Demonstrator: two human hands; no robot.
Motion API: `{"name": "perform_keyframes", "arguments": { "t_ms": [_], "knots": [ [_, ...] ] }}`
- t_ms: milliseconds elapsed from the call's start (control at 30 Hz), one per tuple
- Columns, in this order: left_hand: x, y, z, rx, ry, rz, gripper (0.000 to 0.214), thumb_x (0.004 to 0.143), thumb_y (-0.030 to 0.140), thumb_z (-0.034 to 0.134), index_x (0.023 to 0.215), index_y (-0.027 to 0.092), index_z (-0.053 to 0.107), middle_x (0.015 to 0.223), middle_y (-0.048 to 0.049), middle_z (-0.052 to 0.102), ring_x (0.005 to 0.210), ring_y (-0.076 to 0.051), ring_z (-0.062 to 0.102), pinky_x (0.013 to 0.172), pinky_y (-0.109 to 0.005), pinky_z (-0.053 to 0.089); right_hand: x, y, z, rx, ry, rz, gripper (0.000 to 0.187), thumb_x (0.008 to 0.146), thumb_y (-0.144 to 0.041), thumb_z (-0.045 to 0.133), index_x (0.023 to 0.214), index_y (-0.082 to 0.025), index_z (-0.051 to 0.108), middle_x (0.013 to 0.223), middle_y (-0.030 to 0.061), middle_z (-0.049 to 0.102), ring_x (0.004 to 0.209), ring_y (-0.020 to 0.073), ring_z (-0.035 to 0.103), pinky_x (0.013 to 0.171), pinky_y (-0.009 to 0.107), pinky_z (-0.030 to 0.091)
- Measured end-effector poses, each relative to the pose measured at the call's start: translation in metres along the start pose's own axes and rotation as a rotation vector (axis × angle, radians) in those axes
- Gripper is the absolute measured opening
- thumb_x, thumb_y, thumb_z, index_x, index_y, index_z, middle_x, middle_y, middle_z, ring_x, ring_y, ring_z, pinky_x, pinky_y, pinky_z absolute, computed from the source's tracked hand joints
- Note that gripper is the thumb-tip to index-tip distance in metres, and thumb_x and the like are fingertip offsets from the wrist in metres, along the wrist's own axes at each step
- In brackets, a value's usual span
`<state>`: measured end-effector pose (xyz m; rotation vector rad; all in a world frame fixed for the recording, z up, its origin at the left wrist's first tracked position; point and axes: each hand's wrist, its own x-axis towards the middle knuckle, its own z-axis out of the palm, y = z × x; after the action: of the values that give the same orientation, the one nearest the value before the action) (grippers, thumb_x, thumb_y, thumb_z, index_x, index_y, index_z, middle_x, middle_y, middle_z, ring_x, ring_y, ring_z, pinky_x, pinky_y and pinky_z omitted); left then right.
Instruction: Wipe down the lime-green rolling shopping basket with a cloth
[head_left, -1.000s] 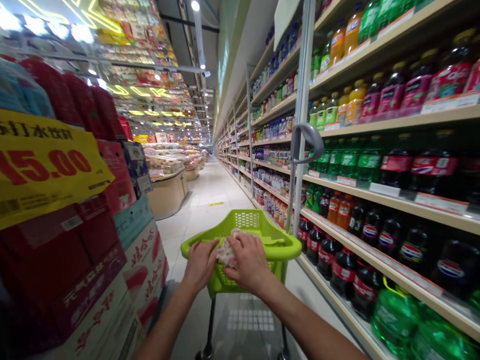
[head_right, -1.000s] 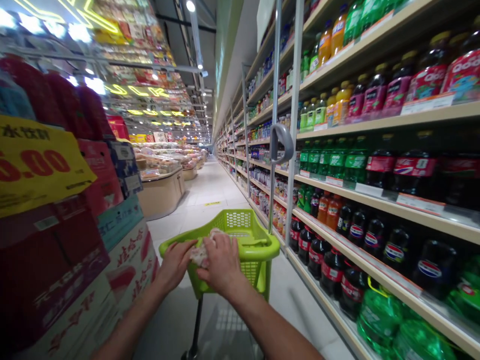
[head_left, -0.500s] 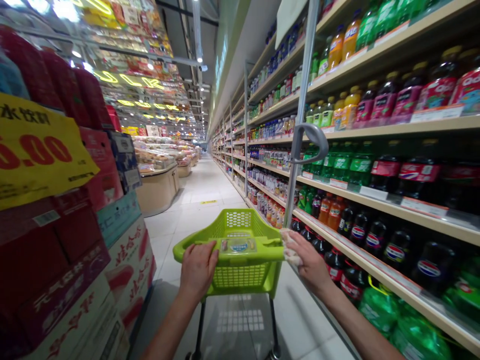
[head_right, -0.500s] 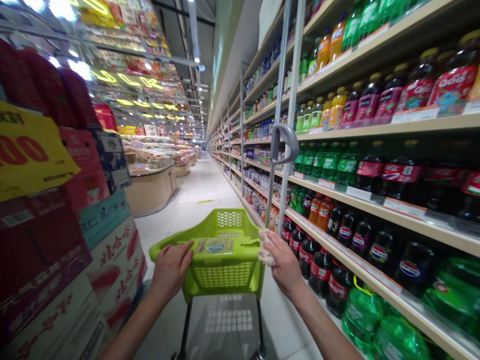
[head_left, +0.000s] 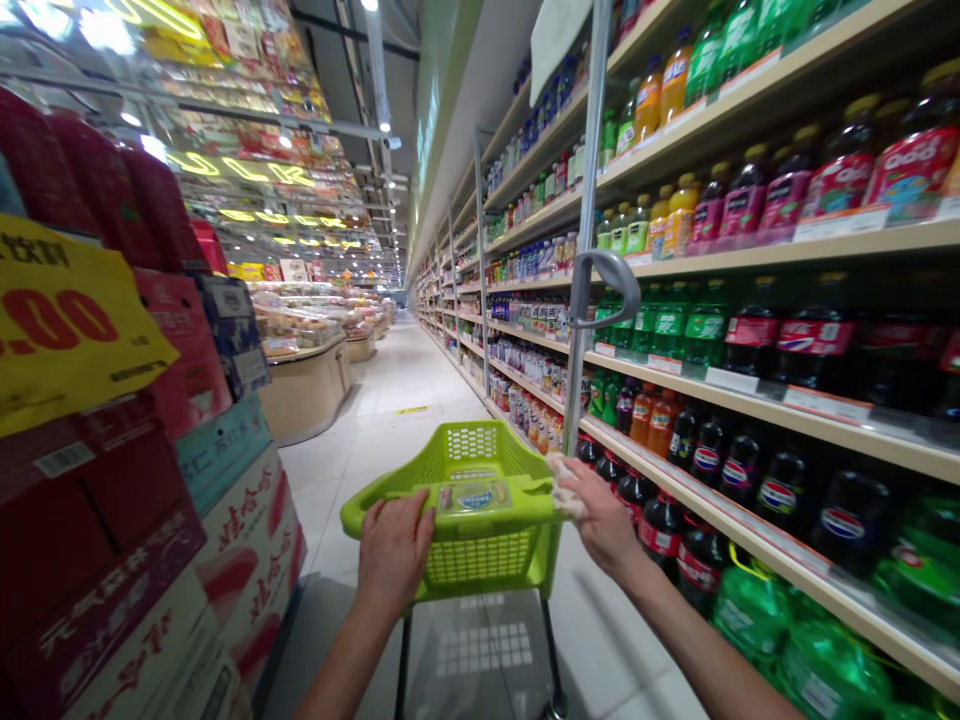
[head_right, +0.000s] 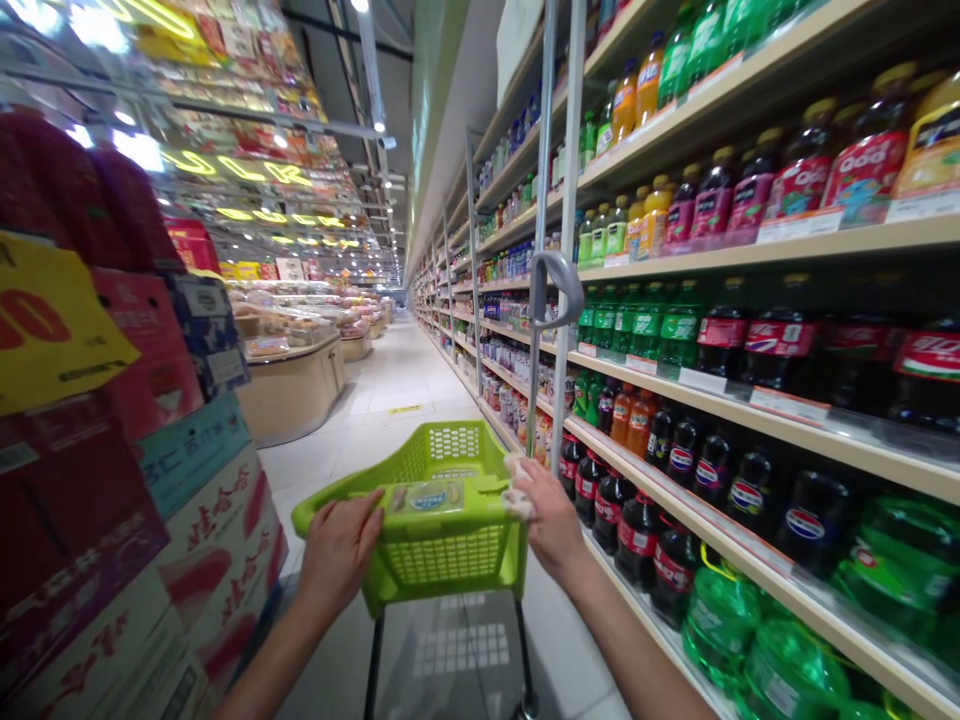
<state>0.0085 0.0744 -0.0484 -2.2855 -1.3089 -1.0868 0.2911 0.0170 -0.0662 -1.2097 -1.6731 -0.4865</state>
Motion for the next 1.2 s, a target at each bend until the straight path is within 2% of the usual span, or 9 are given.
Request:
{"name": "perform_keyframes", "arguments": {
  "t_ms": [133,333,433,567,633,800,900,1033,1200],
  "knots": [
    [-0.001,0.004,0.004,0.019,0.037,-0.016,0.032,0.086,0.032,0.033,0.100,0.017,0.058,0.089,-0.0058,0.066,0.087,-0.021,0.058,0.088,-0.041,0.034,0.002,0.006,-0.005,0.013,0.037,0.158,0.036,0.074,-0.011,0.038,0.099,-0.021,0.063,0.119,0.0054,0.056,0.112,0.0183,0.050,0.095,0.042,0.042],
    [-0.001,0.007,0.004,0.032,0.033,0.000,0.032,0.087,0.031,0.031,0.101,0.017,0.057,0.088,-0.0055,0.066,0.086,-0.020,0.057,0.087,-0.040,0.033,-0.010,-0.064,0.029,0.096,-0.010,-0.146,0.035,0.072,-0.009,0.043,0.101,-0.019,0.059,0.130,0.0078,0.046,0.124,0.0207,0.035,0.100,0.045,0.035],
    [-0.002,0.005,0.001,0.028,0.019,0.015,0.033,0.087,0.031,0.031,0.101,0.017,0.057,0.089,-0.0055,0.066,0.086,-0.020,0.057,0.087,-0.040,0.034,-0.009,-0.041,0.019,0.057,0.004,-0.138,0.035,0.073,-0.008,0.043,0.101,-0.019,0.059,0.128,0.0082,0.047,0.123,0.0208,0.038,0.098,0.046,0.038],
    [-0.003,0.004,0.002,0.040,0.049,0.019,0.032,0.087,0.031,0.031,0.100,0.017,0.057,0.087,-0.0056,0.066,0.084,-0.019,0.057,0.087,-0.040,0.034,-0.008,0.002,-0.007,-0.032,0.086,0.047,0.036,0.075,-0.009,0.040,0.102,-0.023,0.060,0.123,0.0054,0.052,0.119,0.0196,0.043,0.097,0.045,0.039],
    [-0.003,0.006,0.004,0.051,0.068,0.011,0.032,0.087,0.031,0.031,0.100,0.017,0.057,0.087,-0.0059,0.066,0.083,-0.020,0.056,0.087,-0.040,0.033,-0.009,-0.006,-0.007,-0.022,0.098,0.079,0.036,0.077,-0.010,0.039,0.103,-0.022,0.059,0.123,0.0057,0.052,0.119,0.0192,0.042,0.098,0.044,0.039],
    [-0.002,0.011,0.005,0.052,0.061,0.006,0.032,0.087,0.030,0.031,0.100,0.017,0.057,0.086,-0.0052,0.066,0.083,-0.020,0.056,0.086,-0.040,0.033,-0.015,-0.060,0.024,0.095,0.010,-0.142,0.032,0.076,-0.012,0.044,0.104,-0.021,0.057,0.129,0.0079,0.047,0.125,0.0211,0.035,0.100,0.047,0.034],
    [-0.003,0.012,0.004,0.045,0.058,0.012,0.032,0.087,0.031,0.031,0.100,0.017,0.057,0.086,-0.0048,0.066,0.083,-0.020,0.056,0.086,-0.039,0.034,-0.014,-0.044,0.022,0.056,0.039,-0.133,0.033,0.076,-0.012,0.044,0.105,-0.020,0.057,0.129,0.0088,0.047,0.124,0.0217,0.036,0.098,0.048,0.036],
    [-0.004,0.016,0.005,0.048,0.058,0.006,0.031,0.086,0.029,0.033,0.100,0.018,0.057,0.086,-0.0050,0.065,0.083,-0.020,0.056,0.087,-0.040,0.033,-0.011,-0.002,0.003,-0.041,0.118,0.041,0.033,0.077,-0.013,0.043,0.104,-0.022,0.059,0.126,0.0068,0.050,0.121,0.0221,0.040,0.098,0.049,0.036],
    [-0.004,0.023,0.009,0.051,0.064,-0.007,0.031,0.086,0.029,0.034,0.101,0.016,0.057,0.086,-0.0063,0.065,0.083,-0.021,0.055,0.086,-0.041,0.032,-0.012,-0.044,0.019,0.049,0.095,-0.011,0.033,0.078,-0.012,0.042,0.107,-0.022,0.056,0.128,0.0069,0.048,0.124,0.0208,0.036,0.100,0.047,0.035]
  ]
}}
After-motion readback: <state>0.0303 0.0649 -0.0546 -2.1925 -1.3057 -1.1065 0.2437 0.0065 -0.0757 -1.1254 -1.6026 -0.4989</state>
